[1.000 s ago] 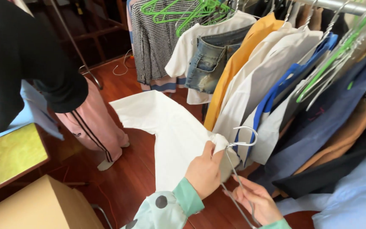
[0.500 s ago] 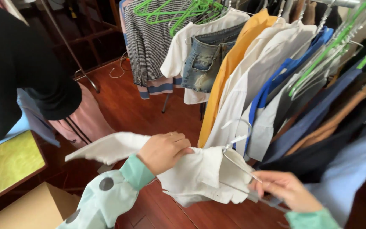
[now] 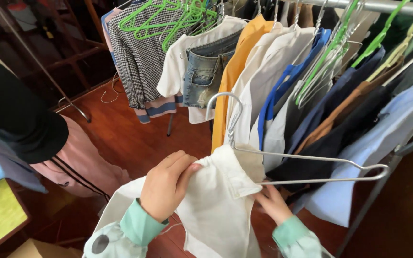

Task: Selecting a shirt from a rack and preparing a cardboard box for packing.

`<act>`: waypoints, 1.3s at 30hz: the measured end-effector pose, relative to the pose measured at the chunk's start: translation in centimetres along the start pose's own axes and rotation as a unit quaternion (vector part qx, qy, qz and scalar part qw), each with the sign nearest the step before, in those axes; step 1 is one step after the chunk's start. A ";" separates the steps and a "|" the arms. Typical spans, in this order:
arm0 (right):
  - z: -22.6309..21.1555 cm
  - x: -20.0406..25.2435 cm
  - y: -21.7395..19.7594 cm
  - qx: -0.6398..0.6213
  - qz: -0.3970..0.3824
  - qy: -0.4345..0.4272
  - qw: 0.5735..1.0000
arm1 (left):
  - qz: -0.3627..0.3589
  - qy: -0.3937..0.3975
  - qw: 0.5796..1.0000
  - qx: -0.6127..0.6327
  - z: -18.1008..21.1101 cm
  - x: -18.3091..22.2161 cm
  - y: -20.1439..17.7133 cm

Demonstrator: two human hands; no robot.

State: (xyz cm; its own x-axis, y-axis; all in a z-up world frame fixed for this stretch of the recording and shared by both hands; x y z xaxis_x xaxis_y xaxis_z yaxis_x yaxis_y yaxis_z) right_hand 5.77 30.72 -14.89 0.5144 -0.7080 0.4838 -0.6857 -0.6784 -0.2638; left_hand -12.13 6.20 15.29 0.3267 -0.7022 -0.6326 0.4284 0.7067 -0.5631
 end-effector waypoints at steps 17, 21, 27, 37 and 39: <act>-12.7 2.0 -13.2 -0.277 0.075 -0.238 0.928 | -0.004 -0.109 0.993 0.043 -6.1 5.0 -1.9; -16.6 6.7 -16.3 -0.279 0.152 -0.270 0.909 | 0.018 0.006 0.994 -0.105 -4.3 4.6 -1.6; -18.7 10.6 -18.2 -0.187 0.226 -0.238 0.926 | 0.022 0.141 0.973 -0.180 -1.5 4.4 -0.9; -17.8 9.4 -18.9 0.064 0.377 -0.349 0.855 | -0.027 0.190 0.941 -0.280 -2.2 6.9 2.6; -17.9 10.4 -18.0 0.111 0.394 -0.361 0.838 | 0.006 0.157 0.915 -0.372 -3.0 7.3 2.9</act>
State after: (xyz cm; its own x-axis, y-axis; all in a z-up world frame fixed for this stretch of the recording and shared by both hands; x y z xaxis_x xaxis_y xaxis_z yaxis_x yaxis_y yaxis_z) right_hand 14.23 39.07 9.85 0.1795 -0.8337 -0.5222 -0.8874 0.0918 -0.4517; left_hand -11.06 3.35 7.41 0.0201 -0.7172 -0.6966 -0.3036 0.6594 -0.6877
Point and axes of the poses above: each hand's wrist, its own x-axis away from the middle knuckle, its own y-axis out of the palm, z = x × y, the point moved 10 cm from there along -x, towards the middle knuckle, and after that the axes turned 11 degrees about x, right-handed, at the moved point
